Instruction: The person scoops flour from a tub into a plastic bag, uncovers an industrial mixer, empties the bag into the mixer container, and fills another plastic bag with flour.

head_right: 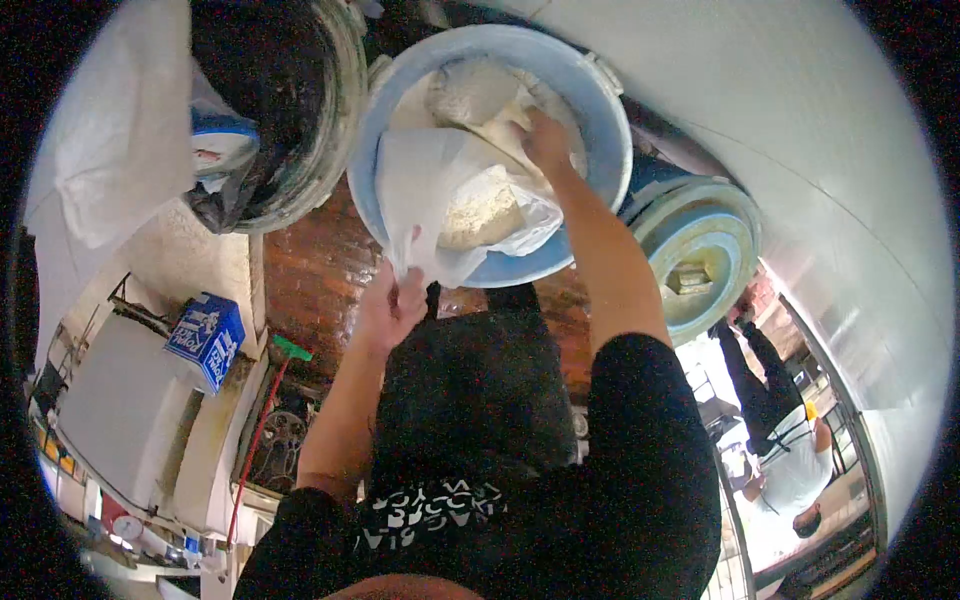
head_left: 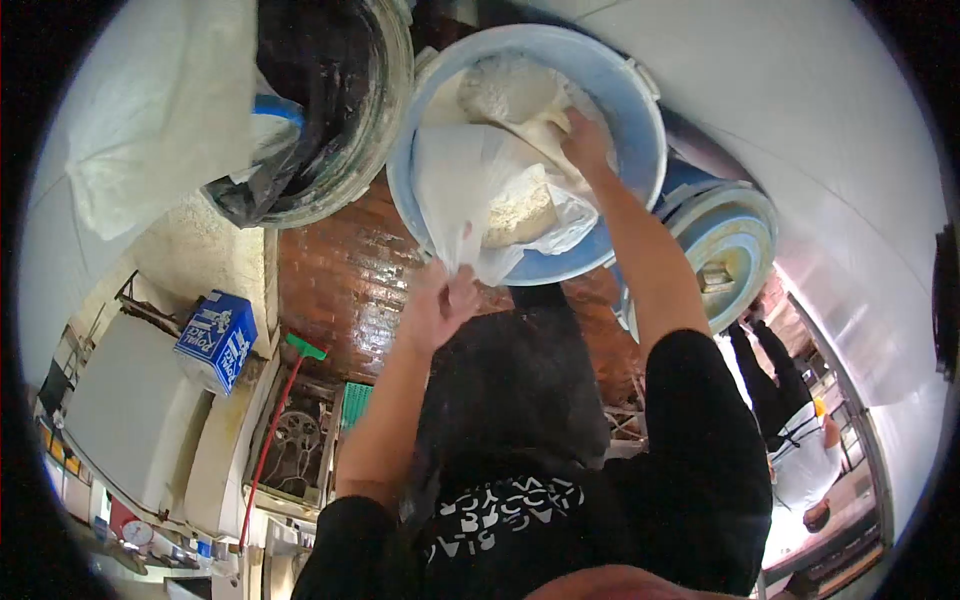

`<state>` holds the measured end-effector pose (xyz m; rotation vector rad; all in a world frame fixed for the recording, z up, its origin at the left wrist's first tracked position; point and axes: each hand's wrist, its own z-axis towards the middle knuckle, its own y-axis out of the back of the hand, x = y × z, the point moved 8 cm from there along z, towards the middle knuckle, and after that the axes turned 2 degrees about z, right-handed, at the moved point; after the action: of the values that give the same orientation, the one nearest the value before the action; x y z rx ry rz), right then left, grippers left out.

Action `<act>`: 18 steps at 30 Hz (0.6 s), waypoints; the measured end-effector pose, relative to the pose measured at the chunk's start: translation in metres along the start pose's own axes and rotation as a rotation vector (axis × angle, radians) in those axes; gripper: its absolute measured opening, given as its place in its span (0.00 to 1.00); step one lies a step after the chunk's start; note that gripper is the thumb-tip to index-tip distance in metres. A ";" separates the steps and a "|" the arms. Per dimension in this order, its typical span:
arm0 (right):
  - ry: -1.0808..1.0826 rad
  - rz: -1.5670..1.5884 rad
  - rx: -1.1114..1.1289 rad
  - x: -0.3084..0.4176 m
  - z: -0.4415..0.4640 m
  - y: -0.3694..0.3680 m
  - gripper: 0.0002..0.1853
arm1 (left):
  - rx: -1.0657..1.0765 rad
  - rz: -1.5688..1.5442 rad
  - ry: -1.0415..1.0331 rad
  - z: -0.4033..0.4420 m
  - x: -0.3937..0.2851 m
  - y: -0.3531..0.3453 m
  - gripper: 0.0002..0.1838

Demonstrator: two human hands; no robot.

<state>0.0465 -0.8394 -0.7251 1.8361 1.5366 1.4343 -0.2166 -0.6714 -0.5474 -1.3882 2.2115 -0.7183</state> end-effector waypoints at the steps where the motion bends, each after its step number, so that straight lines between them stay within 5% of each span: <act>1: -0.019 0.064 -0.014 0.009 -0.017 0.027 0.20 | -0.014 -0.001 -0.022 0.004 -0.010 -0.007 0.33; 4: 0.152 0.095 -0.163 0.020 -0.067 0.080 0.20 | -0.110 -0.023 -0.068 0.022 -0.042 -0.012 0.26; 7: 0.155 0.144 -0.081 0.051 -0.110 0.140 0.20 | -0.203 -0.076 -0.060 0.054 -0.076 -0.016 0.18; 10: 0.120 0.053 0.120 0.100 -0.152 0.194 0.20 | 0.110 0.073 -0.118 0.082 -0.099 -0.042 0.16; 12: 0.229 -0.073 0.170 0.140 -0.168 0.209 0.21 | 0.091 0.108 -0.090 0.092 -0.104 -0.044 0.18; 18: 0.444 -0.331 0.211 0.205 -0.144 0.083 0.18 | -0.139 0.101 -0.026 0.072 -0.087 -0.041 0.19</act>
<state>-0.0519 -0.7354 -0.5034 1.3251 2.1590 1.6339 -0.1099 -0.6210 -0.5697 -1.3304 2.3303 -0.5172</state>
